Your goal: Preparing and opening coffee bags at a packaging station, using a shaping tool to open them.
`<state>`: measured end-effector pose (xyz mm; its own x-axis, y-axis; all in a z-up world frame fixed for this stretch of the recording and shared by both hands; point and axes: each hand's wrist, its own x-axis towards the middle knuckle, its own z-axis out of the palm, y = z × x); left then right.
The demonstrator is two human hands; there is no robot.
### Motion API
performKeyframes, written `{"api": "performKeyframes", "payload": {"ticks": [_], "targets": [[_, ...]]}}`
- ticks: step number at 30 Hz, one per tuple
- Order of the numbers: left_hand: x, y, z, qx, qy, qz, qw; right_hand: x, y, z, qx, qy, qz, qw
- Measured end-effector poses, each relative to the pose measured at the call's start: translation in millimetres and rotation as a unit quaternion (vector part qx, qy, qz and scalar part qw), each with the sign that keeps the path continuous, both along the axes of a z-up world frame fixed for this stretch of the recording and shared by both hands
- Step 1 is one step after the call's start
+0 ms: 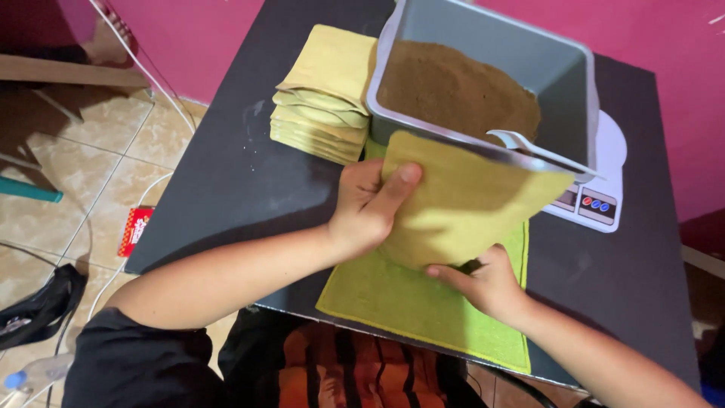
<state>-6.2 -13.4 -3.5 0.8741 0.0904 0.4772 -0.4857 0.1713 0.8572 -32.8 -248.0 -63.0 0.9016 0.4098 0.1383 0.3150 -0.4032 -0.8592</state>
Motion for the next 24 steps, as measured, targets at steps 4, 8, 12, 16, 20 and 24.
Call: {"api": "performKeyframes", "payload": {"ticks": [4, 8, 12, 16, 20, 24], "targets": [[13.4, -24.7, 42.2, -0.120, 0.064, -0.001, 0.991, 6.5, -26.7, 11.9, 0.063, 0.001, -0.104, 0.993], [34.7, -59.8, 98.5, -0.178, -0.003, -0.064, 0.982, 6.6, -15.7, 51.4, 0.531, 0.206, -0.081, 0.818], [76.0, -113.9, 100.7, -0.288, -0.027, -0.077, 0.954, 18.7, -6.6, 106.7, 0.529, 0.156, -0.148, 0.821], [131.2, -92.4, 75.0, -0.177, -0.046, -0.071, 0.981, 61.8, -55.2, 156.7, 0.530, 0.040, -0.206, 0.822], [154.5, -49.4, 64.6, 0.172, -0.064, 0.152, 0.971, 121.0, -91.5, 182.5, 0.162, -0.197, -0.129, 0.958], [161.5, -75.6, 64.6, 0.481, -0.093, 0.164, 0.856, 156.0, -23.7, 221.7, -0.154, -0.403, -0.082, 0.898]]}}
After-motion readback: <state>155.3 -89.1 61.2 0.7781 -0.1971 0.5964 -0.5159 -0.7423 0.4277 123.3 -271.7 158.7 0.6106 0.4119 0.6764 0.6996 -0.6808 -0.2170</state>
